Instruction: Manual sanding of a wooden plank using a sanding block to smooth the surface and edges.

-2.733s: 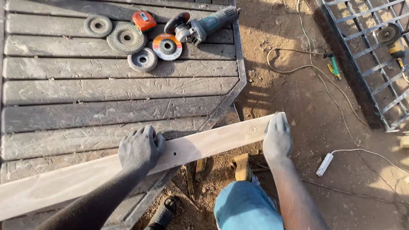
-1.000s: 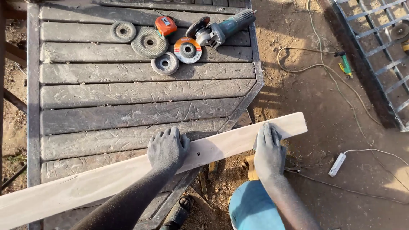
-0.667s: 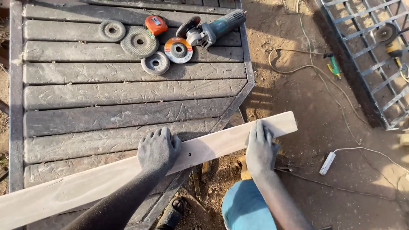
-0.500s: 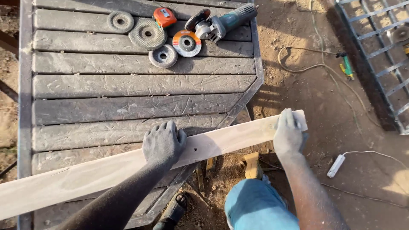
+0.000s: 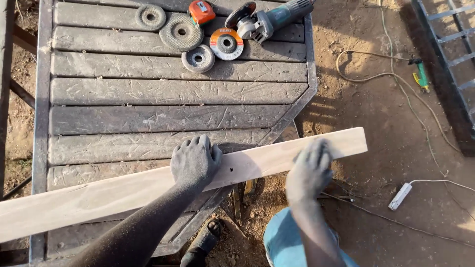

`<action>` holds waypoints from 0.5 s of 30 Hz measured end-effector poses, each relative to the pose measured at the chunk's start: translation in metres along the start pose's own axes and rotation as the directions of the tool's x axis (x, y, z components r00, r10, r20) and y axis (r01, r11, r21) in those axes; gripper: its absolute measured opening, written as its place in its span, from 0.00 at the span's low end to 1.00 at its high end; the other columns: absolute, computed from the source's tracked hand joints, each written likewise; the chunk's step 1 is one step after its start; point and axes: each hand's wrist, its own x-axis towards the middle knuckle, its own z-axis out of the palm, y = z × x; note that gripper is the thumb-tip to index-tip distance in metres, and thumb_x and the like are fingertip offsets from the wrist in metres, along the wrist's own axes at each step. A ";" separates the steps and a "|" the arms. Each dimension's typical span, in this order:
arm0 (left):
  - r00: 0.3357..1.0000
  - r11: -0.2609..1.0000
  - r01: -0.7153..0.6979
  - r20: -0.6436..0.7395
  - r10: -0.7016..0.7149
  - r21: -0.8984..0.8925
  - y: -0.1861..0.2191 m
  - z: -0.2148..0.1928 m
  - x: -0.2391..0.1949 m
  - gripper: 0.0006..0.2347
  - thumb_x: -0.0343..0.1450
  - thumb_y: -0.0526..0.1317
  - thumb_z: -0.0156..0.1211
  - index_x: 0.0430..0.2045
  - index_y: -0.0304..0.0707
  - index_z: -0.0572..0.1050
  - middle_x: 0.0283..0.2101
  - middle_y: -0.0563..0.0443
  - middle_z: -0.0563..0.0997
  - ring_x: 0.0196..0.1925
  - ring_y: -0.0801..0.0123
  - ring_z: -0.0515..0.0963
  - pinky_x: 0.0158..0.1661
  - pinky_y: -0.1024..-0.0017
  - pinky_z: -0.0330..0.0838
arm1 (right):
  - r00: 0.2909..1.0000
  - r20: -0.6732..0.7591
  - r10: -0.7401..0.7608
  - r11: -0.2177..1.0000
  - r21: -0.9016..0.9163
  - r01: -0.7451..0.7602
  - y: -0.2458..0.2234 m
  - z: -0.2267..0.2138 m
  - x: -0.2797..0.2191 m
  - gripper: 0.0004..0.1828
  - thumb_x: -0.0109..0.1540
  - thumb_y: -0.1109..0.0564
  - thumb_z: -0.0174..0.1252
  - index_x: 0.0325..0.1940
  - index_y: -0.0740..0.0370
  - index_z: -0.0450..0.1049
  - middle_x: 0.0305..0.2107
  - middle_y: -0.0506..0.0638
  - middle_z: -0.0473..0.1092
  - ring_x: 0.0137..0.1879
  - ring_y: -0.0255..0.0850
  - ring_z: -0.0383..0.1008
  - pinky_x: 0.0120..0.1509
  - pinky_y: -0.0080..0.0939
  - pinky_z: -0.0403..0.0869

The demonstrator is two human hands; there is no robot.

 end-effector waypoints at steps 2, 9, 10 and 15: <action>0.995 0.998 0.054 0.085 -0.052 -0.021 0.008 -0.017 0.003 0.12 0.70 0.51 0.49 0.27 0.45 0.73 0.34 0.46 0.82 0.42 0.52 0.82 0.44 0.56 0.73 | 0.981 -0.047 -0.189 0.982 -0.030 0.187 -0.007 0.000 -0.022 0.38 0.61 0.60 0.48 0.77 0.56 0.55 0.77 0.47 0.51 0.73 0.53 0.56 0.56 0.68 0.69; 1.000 1.000 0.022 -0.022 -0.022 -0.013 0.002 0.002 -0.001 0.12 0.69 0.52 0.52 0.23 0.47 0.72 0.30 0.46 0.81 0.42 0.52 0.84 0.43 0.56 0.75 | 0.985 0.173 0.011 1.000 -0.025 -0.006 0.069 0.024 0.083 0.36 0.66 0.59 0.45 0.80 0.50 0.51 0.79 0.43 0.45 0.71 0.55 0.56 0.60 0.71 0.62; 1.000 1.000 0.019 -0.015 -0.019 -0.024 0.001 0.003 -0.008 0.12 0.69 0.52 0.52 0.23 0.47 0.72 0.30 0.46 0.81 0.42 0.52 0.84 0.43 0.56 0.75 | 0.985 0.174 0.018 0.999 -0.037 -0.012 0.052 0.018 0.054 0.36 0.66 0.59 0.45 0.80 0.50 0.51 0.79 0.43 0.45 0.71 0.55 0.56 0.60 0.71 0.62; 0.999 0.997 0.020 -0.031 -0.022 -0.068 0.000 0.008 0.002 0.11 0.67 0.52 0.54 0.26 0.46 0.74 0.32 0.46 0.82 0.42 0.51 0.84 0.45 0.56 0.74 | 0.942 0.219 -0.253 0.967 0.030 0.253 0.004 -0.038 -0.017 0.35 0.64 0.68 0.51 0.75 0.49 0.59 0.75 0.46 0.55 0.73 0.52 0.57 0.62 0.67 0.70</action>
